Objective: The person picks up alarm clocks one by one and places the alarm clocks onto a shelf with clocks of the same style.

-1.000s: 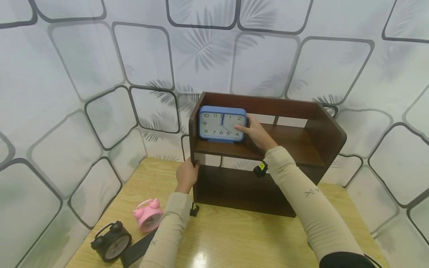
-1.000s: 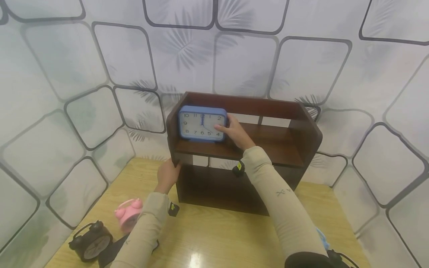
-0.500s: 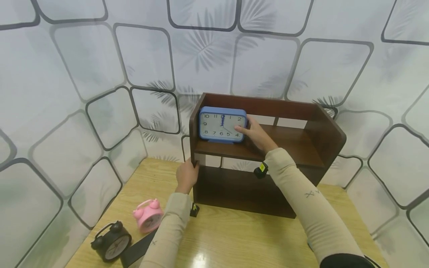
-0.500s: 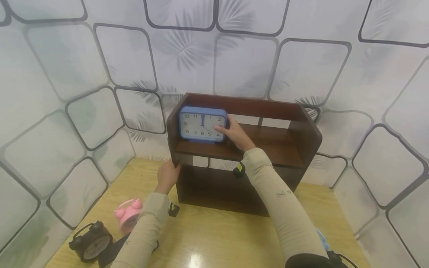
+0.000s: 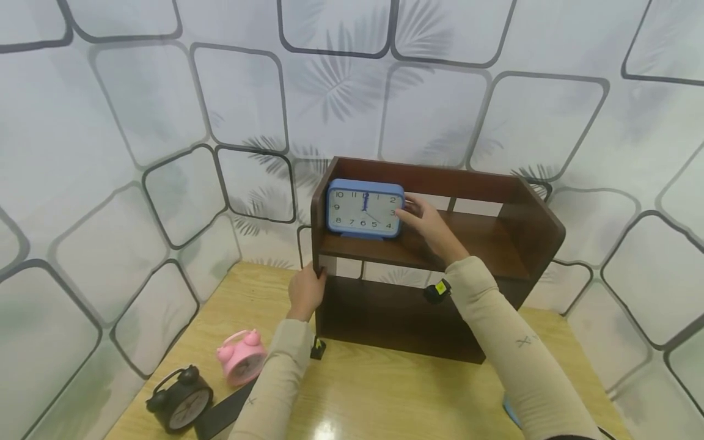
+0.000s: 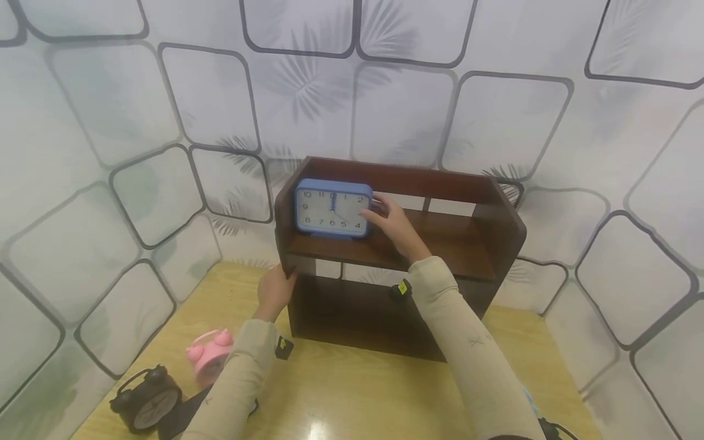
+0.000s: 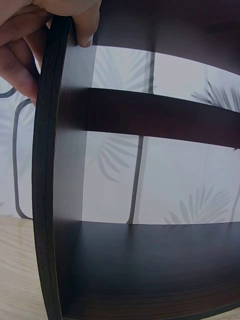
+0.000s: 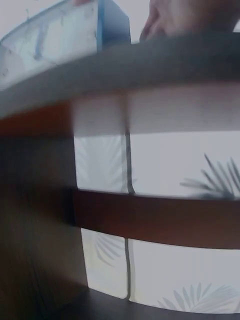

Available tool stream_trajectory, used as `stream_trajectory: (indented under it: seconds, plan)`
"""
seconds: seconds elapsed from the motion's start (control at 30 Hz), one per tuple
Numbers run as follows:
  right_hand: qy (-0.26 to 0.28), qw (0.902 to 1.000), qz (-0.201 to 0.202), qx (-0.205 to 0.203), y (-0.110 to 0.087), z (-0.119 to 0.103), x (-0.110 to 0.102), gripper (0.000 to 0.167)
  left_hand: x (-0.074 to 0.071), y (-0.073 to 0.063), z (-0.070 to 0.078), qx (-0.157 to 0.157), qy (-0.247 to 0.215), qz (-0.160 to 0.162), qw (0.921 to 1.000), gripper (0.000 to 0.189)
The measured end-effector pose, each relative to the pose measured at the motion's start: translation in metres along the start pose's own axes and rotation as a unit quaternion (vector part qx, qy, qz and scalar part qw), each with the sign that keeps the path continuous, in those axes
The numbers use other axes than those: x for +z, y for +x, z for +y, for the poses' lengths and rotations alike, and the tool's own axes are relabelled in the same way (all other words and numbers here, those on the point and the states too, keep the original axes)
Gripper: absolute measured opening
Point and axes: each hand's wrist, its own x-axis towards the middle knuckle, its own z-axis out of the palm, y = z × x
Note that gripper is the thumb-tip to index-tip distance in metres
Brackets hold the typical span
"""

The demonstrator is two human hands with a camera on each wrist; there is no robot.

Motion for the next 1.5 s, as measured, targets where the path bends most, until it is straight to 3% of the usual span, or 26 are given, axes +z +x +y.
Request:
stream_trajectory:
  seconds: [0.27, 0.37, 0.47, 0.7, 0.93, 1.03, 1.33, 1.5]
  plan:
    - [-0.032, 0.9976, 0.061, -0.010, -0.036, -0.005, -0.001, 0.063, 0.001, 0.000, -0.004, 0.000, 0.004, 0.003, 1.0000, 0.025]
    - [-0.044, 0.9929, 0.103, -0.041, -0.052, -0.004, 0.003, 0.059, 0.000, 0.000, -0.005, 0.002, 0.006, 0.003, 1.0000, 0.024]
    - [-0.071, 0.9817, 0.153, -0.088, -0.071, -0.006, 0.012, 0.054, 0.000, 0.000, -0.005, 0.002, 0.011, 0.001, 0.9999, 0.024]
    - [-0.154, 0.9298, 0.264, -0.206, -0.105, 0.010, 0.039, 0.046, -0.001, -0.002, -0.004, -0.002, 0.007, -0.004, 1.0000, 0.027]
    - [-0.223, 0.8650, 0.328, -0.307, -0.128, 0.035, 0.058, 0.045, -0.004, 0.000, -0.002, 0.007, 0.013, 0.005, 0.9999, 0.027]
    - [-0.237, 0.8482, 0.338, -0.332, -0.137, 0.048, 0.064, 0.047, -0.003, 0.001, -0.001, 0.009, 0.013, 0.007, 0.9999, 0.027]
    - [-0.268, 0.8296, 0.347, -0.346, -0.166, 0.080, 0.074, 0.032, -0.002, 0.000, 0.000, 0.012, 0.012, -0.001, 0.9999, 0.027]
    - [-0.286, 0.8309, 0.342, -0.333, -0.184, 0.096, 0.073, 0.033, 0.000, 0.000, 0.001, 0.018, 0.013, 0.000, 0.9998, 0.027]
